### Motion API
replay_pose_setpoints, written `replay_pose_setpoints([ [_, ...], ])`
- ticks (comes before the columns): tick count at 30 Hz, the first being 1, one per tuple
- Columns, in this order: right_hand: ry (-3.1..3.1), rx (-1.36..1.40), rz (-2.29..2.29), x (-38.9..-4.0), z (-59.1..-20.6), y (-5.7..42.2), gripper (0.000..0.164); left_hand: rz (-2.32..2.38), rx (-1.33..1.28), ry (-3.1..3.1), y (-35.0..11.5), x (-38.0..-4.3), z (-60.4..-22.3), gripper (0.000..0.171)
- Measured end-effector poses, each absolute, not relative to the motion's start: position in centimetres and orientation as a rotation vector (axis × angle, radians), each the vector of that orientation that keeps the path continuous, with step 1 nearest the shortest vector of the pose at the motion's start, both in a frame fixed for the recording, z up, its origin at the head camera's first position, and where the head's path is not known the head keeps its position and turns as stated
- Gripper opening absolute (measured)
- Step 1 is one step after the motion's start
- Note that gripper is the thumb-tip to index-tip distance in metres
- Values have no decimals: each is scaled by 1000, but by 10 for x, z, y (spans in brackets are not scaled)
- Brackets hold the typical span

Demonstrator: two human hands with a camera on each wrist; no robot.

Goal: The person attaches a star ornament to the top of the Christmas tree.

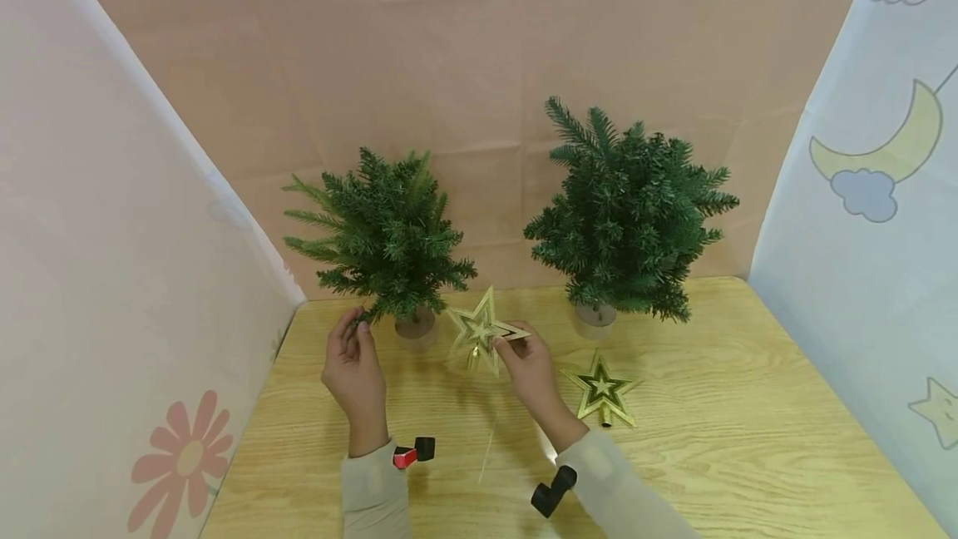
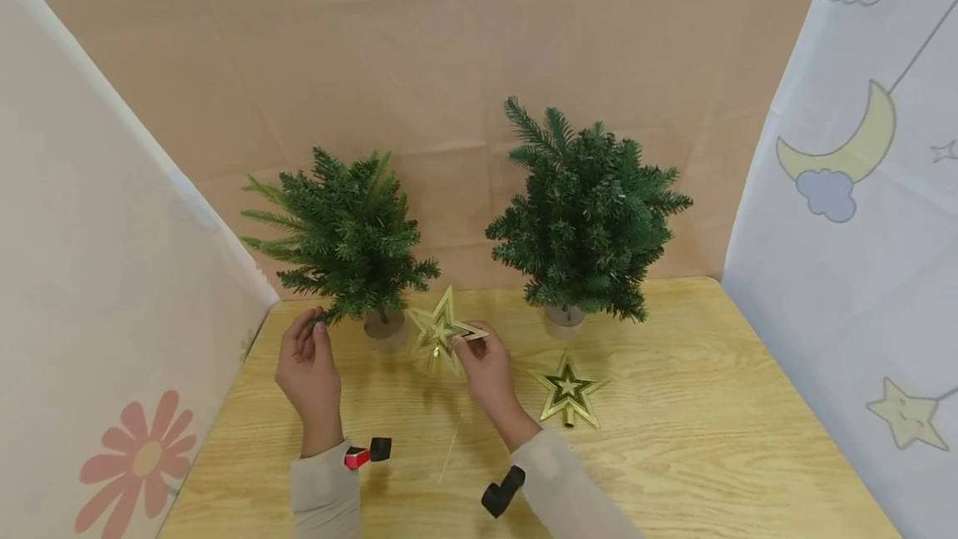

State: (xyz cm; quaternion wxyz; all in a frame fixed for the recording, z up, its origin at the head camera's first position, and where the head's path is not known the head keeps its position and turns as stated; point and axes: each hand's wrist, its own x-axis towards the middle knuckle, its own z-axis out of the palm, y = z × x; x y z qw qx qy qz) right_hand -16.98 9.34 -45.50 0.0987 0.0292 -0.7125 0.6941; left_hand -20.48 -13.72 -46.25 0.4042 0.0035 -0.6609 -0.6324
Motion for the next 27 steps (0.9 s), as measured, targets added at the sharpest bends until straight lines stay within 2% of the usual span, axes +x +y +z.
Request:
replay_pose_setpoints([
  [13,-2003,37,2041,-184,-464,100,32,-1552,58,-1702,-139,-205,-462,26],
  [27,-1821,182,2086,-185,-442,96,31,-1565,68,-1711,-139,-204,-463,26],
])
